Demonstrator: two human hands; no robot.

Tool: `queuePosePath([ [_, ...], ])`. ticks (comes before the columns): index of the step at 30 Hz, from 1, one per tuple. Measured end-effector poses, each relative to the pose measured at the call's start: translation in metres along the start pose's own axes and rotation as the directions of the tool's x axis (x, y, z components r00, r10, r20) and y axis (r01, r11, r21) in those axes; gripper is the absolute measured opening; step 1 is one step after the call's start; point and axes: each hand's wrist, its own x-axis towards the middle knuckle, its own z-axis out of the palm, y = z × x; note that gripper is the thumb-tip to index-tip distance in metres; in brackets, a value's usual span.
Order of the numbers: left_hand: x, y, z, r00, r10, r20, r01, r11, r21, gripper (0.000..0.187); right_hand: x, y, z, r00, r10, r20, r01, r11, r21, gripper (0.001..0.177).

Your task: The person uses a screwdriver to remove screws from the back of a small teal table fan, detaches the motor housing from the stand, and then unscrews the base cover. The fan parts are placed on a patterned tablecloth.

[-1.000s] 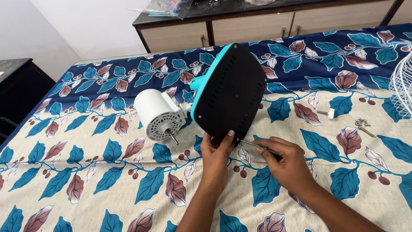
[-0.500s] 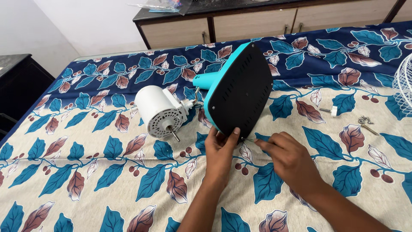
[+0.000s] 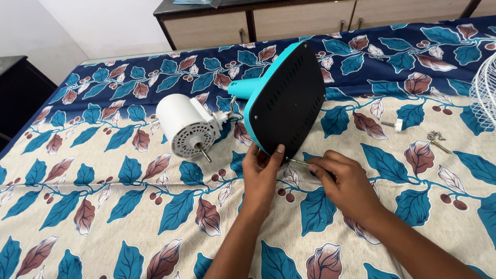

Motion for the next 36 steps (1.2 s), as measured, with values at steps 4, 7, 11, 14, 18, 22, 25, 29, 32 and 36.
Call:
queuePosePath([
  [4,0.000,0.000,-0.002,1.000,-0.012,-0.002,0.012,0.998,0.065,0.045,-0.001,0.002,0.002,1.000,-0.018,-0.010,0.019,1.000,0.017,0.021],
  [7,0.000,-0.001,-0.001,1.000,0.009,0.024,-0.011,0.998,0.054,0.047,-0.003,0.004,0.002,0.997,-0.068,-0.027,0.068,0.998,-0.011,0.023],
  [11,0.000,-0.001,0.000,0.999,0.024,0.040,-0.027,0.996,0.087,0.048,-0.004,0.006,0.000,0.985,-0.166,-0.036,0.164,0.985,-0.052,0.028],
  [14,0.000,-0.001,0.000,1.000,0.007,0.027,-0.010,0.994,0.107,0.050,-0.003,0.006,0.000,0.952,-0.302,-0.055,0.294,0.949,-0.114,0.029],
  [18,-0.001,0.001,0.001,0.999,0.028,0.036,-0.033,0.988,0.148,0.050,-0.003,0.001,-0.001,0.944,-0.329,-0.018,0.312,0.910,-0.273,0.023],
  [22,-0.002,0.004,0.002,0.999,0.028,0.041,-0.035,0.985,0.169,0.050,-0.004,-0.002,-0.004,0.898,-0.440,0.005,0.412,0.835,-0.365,0.027],
  [25,-0.003,0.006,0.002,1.000,-0.001,0.028,-0.004,0.984,0.176,0.051,-0.005,-0.004,-0.004,0.855,-0.519,-0.006,0.470,0.779,-0.416,0.032],
  [29,-0.003,0.007,0.002,0.999,0.028,0.027,-0.032,0.989,0.146,0.051,-0.005,-0.003,-0.003,0.942,-0.334,0.010,0.326,0.913,-0.246,0.024],
  [32,-0.004,0.008,0.003,0.998,0.060,0.034,-0.064,0.990,0.125,0.051,-0.005,-0.001,0.000,0.985,-0.168,0.028,0.170,0.974,-0.149,0.025],
  [36,-0.006,0.009,0.004,0.999,-0.047,-0.018,0.049,0.984,0.173,0.052,-0.003,0.005,0.001,0.993,-0.105,0.050,0.111,0.985,-0.133,0.021],
])
